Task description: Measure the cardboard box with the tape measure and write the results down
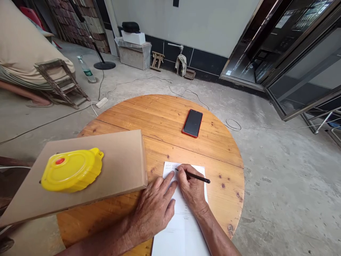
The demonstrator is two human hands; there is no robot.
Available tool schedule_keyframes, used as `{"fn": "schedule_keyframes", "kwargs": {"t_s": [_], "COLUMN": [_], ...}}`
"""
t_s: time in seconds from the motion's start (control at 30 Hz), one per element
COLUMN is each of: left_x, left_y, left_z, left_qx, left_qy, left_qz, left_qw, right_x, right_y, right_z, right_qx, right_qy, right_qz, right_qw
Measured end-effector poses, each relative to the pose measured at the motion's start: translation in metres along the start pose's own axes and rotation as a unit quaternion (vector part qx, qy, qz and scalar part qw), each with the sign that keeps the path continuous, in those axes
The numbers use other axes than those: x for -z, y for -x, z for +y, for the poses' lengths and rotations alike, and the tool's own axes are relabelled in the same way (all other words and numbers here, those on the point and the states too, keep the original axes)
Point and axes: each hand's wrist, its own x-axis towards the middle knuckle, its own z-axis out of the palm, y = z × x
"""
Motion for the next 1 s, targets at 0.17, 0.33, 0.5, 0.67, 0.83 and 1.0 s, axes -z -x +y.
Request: {"fn": "schedule_keyframes", "kwargs": {"t_s": [0.17, 0.33, 0.5, 0.67, 0.83, 1.0], "left_x": [0.0009, 0.0007, 0.0016, -0.0004, -0.0017, -0.0002], "left_y": [-0.0007, -0.0012, -0.0006, -0.0001, -0.0002, -0.0007], "left_z": [0.0004, 0.0000, -0.0001, -0.0005, -0.0014, -0.0008], "left_qx": [0.001, 0.001, -0.002, -0.003, -0.005, -0.001], "left_qy": [0.000, 0.002, 0.004, -0.003, -0.009, -0.008], "left_qz": [0.000, -0.002, -0.002, 0.004, 0.010, 0.009], "left_qw": [1.000, 1.000, 1.000, 1.000, 1.000, 1.000], "right_x": [-0.0007, -0.0024, 0.0000, 0.0016, 0.0010, 0.0003], "right_y": [-0.0001, 0.0002, 0.0010, 0.0023, 0.0012, 0.0000], "right_z": [0.0027, 0.0029, 0.0026, 0.0036, 0.0031, 0.0008], "right_qx": [-0.006, 0.001, -0.016, -0.048, -0.038, -0.020], "right_qy": [-0.002, 0.000, -0.012, -0.050, -0.038, -0.018], "right_qz": [0.004, 0.000, 0.010, 0.027, 0.024, 0.023], "right_qw": [1.000, 1.000, 1.000, 0.997, 0.998, 0.999]}}
